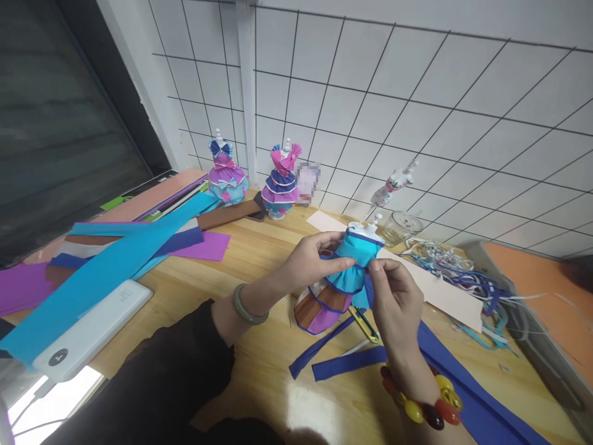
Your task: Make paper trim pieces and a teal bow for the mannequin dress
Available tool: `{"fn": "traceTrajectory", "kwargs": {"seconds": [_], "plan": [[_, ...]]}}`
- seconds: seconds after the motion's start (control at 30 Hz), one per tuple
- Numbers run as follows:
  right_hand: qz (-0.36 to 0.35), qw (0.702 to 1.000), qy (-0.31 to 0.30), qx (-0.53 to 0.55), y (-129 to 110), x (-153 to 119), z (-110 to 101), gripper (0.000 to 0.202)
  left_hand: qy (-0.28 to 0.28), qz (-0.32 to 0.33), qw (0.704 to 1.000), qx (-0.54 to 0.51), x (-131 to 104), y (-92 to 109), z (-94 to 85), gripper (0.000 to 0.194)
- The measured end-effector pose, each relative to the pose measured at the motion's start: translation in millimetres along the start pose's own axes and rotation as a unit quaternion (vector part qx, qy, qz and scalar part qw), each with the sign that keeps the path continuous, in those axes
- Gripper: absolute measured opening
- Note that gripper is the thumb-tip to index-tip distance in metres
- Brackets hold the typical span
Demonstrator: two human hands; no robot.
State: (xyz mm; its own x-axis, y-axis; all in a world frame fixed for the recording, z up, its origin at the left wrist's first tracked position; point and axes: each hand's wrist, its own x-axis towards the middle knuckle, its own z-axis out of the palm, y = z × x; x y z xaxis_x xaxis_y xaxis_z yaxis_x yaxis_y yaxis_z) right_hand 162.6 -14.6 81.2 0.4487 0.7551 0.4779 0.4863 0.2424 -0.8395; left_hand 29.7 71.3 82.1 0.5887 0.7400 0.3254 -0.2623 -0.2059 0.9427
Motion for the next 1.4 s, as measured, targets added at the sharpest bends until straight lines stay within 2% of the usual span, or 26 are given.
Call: {"fn": "traceTrajectory", "kwargs": {"seconds": [0.17, 0.27, 0.57, 0.8, 1.1, 1.4], "plan": [[-0.088, 0.993, 0.007, -0.083, 1.4, 1.5, -1.2, 0.015, 0.002, -0.001, 1.000, 0.007, 0.0, 1.3, -0.4, 0.048], [-0.106, 0.989, 0.003, -0.103, 1.6, 2.6, -2.0, 0.013, 0.005, 0.000, 1.000, 0.007, 0.2, 0.8, -0.2, 0.046], [-0.025, 0.999, -0.017, -0.014, 2.3, 1.6, -0.7, 0.017, 0.001, 0.001, 1.000, 0.004, -0.6, 3.2, 0.5, 0.045], [-0.038, 0.999, 0.006, -0.022, -1.4, 2.1, -1.8, 0.021, -0.022, -0.008, 1.000, 0.008, -4.3, 8.1, 3.7, 0.047], [-0.086, 0.996, 0.017, -0.035, 6.4, 2.9, 1.3, 0.017, -0.027, 0.004, 1.000, 0.003, -3.1, 9.2, 3.6, 0.048], [-0.074, 0.996, -0.008, -0.043, 17.5, 2.1, 2.7, 0.018, -0.025, 0.006, 1.000, -0.011, -2.0, 5.0, 3.4, 0.045]]}}
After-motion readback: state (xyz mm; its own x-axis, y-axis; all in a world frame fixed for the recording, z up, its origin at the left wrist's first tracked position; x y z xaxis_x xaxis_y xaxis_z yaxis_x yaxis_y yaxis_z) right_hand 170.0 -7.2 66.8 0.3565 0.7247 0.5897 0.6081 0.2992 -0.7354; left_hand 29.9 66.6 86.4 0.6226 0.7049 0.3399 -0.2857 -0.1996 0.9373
